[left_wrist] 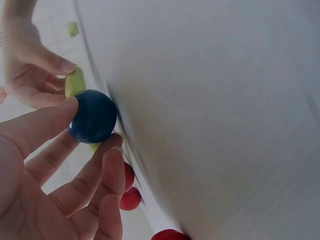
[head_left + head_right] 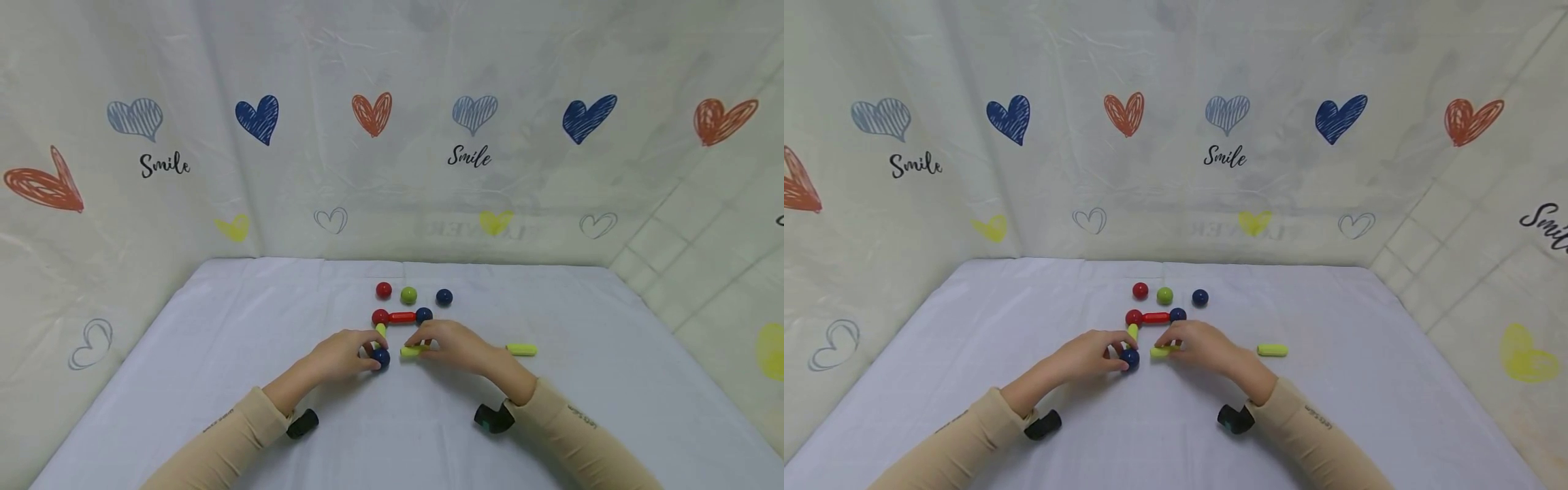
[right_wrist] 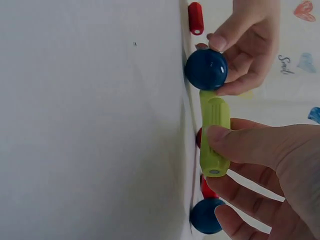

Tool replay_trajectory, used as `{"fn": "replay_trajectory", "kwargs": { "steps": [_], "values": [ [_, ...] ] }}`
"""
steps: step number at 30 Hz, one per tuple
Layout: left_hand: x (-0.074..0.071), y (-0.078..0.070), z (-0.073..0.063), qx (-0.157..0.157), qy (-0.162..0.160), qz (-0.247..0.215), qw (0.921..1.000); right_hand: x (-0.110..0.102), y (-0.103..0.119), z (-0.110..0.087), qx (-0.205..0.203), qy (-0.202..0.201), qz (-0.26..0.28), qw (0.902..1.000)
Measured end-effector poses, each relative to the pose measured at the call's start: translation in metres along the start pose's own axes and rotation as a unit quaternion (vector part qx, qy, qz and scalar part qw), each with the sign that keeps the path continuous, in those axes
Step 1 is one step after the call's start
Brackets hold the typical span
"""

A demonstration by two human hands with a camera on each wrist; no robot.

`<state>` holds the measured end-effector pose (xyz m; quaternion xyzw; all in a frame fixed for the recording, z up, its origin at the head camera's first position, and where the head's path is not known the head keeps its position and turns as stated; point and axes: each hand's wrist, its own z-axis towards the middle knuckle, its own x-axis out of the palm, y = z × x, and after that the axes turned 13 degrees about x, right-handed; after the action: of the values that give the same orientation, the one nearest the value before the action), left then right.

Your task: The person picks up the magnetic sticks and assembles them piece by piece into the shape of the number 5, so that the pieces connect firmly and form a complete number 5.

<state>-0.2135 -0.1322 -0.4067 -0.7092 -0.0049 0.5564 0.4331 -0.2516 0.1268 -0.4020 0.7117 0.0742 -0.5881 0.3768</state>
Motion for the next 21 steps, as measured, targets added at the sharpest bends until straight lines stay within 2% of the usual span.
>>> {"fn": "replay_trajectory", "kwargs": {
  "steps": [21],
  "values": [
    [-0.001,0.0,0.0,0.015,-0.004,-0.001,0.9999,0.013,0.011,0.004,-0.02,0.018,0.013,0.9995]
  ]
}}
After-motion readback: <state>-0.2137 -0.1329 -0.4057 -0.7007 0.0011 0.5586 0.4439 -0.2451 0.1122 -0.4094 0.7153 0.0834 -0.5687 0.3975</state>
